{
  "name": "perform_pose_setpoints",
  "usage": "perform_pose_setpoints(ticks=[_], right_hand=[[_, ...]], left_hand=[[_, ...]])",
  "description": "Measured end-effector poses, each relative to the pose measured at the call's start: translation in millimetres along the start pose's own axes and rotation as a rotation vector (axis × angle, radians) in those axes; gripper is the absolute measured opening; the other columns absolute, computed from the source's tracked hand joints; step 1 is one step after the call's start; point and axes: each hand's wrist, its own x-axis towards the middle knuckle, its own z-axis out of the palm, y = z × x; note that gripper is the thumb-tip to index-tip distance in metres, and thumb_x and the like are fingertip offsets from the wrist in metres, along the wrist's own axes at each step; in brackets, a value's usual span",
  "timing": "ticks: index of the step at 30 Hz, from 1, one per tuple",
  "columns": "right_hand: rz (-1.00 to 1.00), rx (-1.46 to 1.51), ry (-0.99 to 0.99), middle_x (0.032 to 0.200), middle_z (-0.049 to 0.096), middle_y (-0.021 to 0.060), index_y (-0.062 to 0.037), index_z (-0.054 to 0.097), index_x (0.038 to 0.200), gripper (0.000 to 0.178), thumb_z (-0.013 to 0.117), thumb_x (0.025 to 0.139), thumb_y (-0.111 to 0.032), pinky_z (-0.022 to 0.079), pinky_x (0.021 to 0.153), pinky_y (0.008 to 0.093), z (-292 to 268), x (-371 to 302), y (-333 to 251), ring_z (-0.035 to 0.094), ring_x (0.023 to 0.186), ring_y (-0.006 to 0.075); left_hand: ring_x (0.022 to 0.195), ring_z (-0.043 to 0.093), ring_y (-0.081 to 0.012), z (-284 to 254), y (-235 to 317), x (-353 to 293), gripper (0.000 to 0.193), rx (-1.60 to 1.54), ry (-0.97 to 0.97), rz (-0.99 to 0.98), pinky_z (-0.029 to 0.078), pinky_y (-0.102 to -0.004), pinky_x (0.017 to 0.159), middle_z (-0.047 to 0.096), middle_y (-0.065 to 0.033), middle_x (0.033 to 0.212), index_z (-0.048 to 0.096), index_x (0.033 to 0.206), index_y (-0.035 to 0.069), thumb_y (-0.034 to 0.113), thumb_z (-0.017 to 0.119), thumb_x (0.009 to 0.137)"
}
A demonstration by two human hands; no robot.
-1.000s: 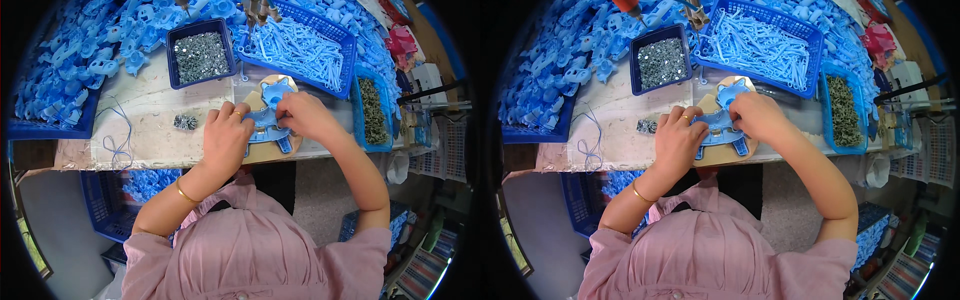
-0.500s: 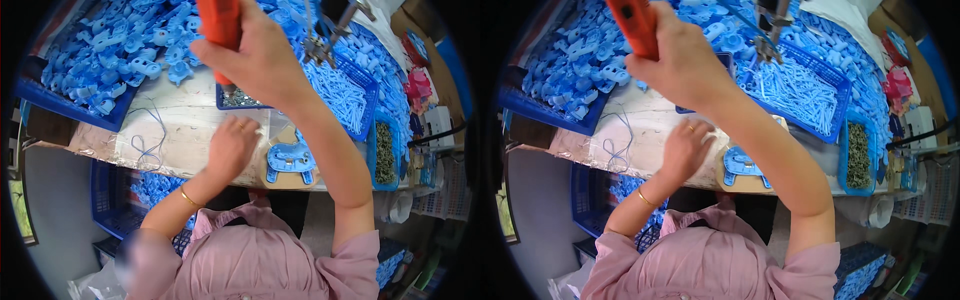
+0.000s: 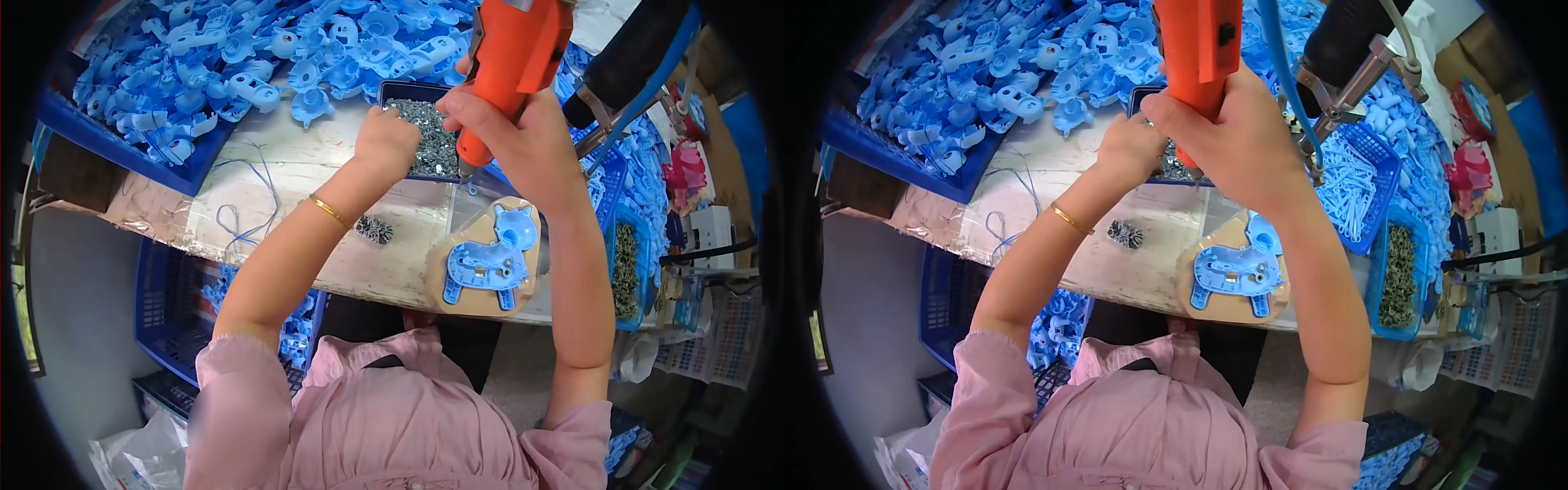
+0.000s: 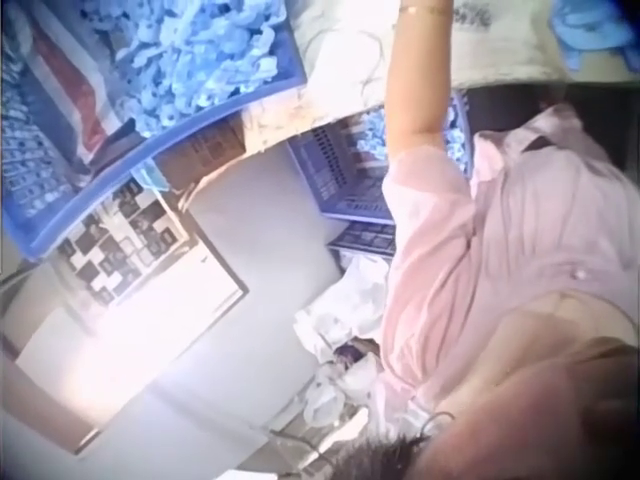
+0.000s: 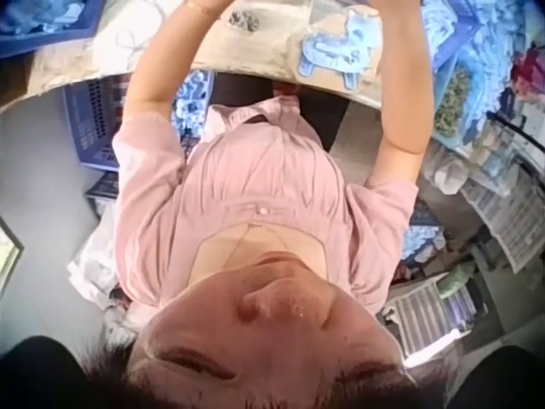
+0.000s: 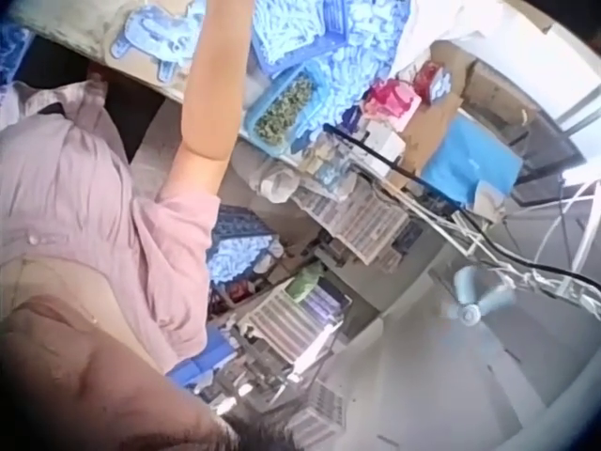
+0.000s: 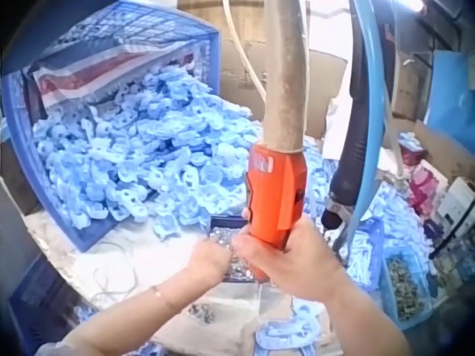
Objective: Assembling small blue plastic toy components using a pneumatic tool and storage bins at a factory workbench.
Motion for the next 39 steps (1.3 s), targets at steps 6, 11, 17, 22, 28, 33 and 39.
perform_pose_setpoints(ticks=[6,11,17,22,28,33,39], right_hand=[[-0.049,0.053,-0.032,0.096,0.070,0.0098,0.0018,0.056,0.119,0.032,0.067,0.096,-0.017,0.055,0.076,0.0294,-10.8,-4.3,11.3,0.069,0.086,0.0151],[-0.048,0.108,-0.026,0.091,0.070,0.0083,0.0012,0.055,0.119,0.032,0.067,0.095,-0.017,0.054,0.075,0.0279,-7.5,-7.3,20.6,0.068,0.083,0.0133],[0.014,0.129,-0.033,0.090,0.070,0.0079,0.0007,0.056,0.117,0.030,0.067,0.094,-0.015,0.054,0.074,0.0268,-3.9,-14.2,18.2,0.067,0.081,0.0122],[0.065,0.159,-0.013,0.090,0.069,0.0077,0.0006,0.057,0.116,0.029,0.067,0.093,-0.014,0.054,0.074,0.0272,-7.2,-15.4,17.9,0.067,0.081,0.0123],[0.047,0.184,0.012,0.088,0.069,0.0078,0.0009,0.057,0.116,0.029,0.066,0.093,-0.015,0.054,0.074,0.0272,-6.2,-18.1,18.4,0.067,0.080,0.0121],[-0.033,0.242,0.106,0.083,0.067,0.0073,0.0023,0.057,0.114,0.029,0.065,0.091,-0.013,0.052,0.071,0.0261,3.3,-23.4,18.5,0.063,0.074,0.0107],[-0.075,0.342,0.232,0.073,0.064,0.0066,0.0043,0.057,0.111,0.028,0.061,0.089,-0.013,0.049,0.064,0.0263,12.8,-36.4,7.1,0.058,0.063,0.0102]], left_hand=[[0.092,0.064,-0.0220,-4.9,-1.3,-7.6,0.015,-0.089,0.054,0.038,0.045,-0.0378,0.083,0.073,-0.0018,0.083,0.075,0.077,0.016,0.031,0.077,0.077],[0.095,0.062,-0.0217,11.6,-3.5,-14.1,0.019,-0.158,0.200,0.088,0.046,-0.0384,0.082,0.070,-0.0006,0.082,0.072,0.076,0.017,0.035,0.079,0.075],[0.098,0.060,-0.0212,0.4,-6.6,-4.8,0.017,-0.129,0.029,0.118,0.045,-0.0373,0.082,0.069,0.0002,0.086,0.073,0.078,0.017,0.034,0.076,0.077],[0.095,0.060,-0.0218,0.2,-8.6,-5.7,0.012,-0.170,0.076,0.083,0.046,-0.0376,0.082,0.070,0.0017,0.082,0.074,0.081,0.018,0.030,0.073,0.081],[0.091,0.061,-0.0220,-4.4,-0.7,-18.3,0.011,-0.261,0.189,0.119,0.048,-0.0386,0.078,0.070,0.0022,0.081,0.074,0.081,0.017,0.028,0.071,0.083],[0.084,0.058,-0.0215,-17.6,17.7,-36.8,0.013,-0.442,0.389,0.332,0.046,-0.0370,0.074,0.064,0.0021,0.079,0.070,0.084,0.016,0.029,0.073,0.083],[0.080,0.056,-0.0191,-20.4,52.1,-61.8,0.016,-0.575,0.433,0.390,0.043,-0.0354,0.072,0.060,0.0038,0.079,0.068,0.084,0.017,0.030,0.076,0.080]])
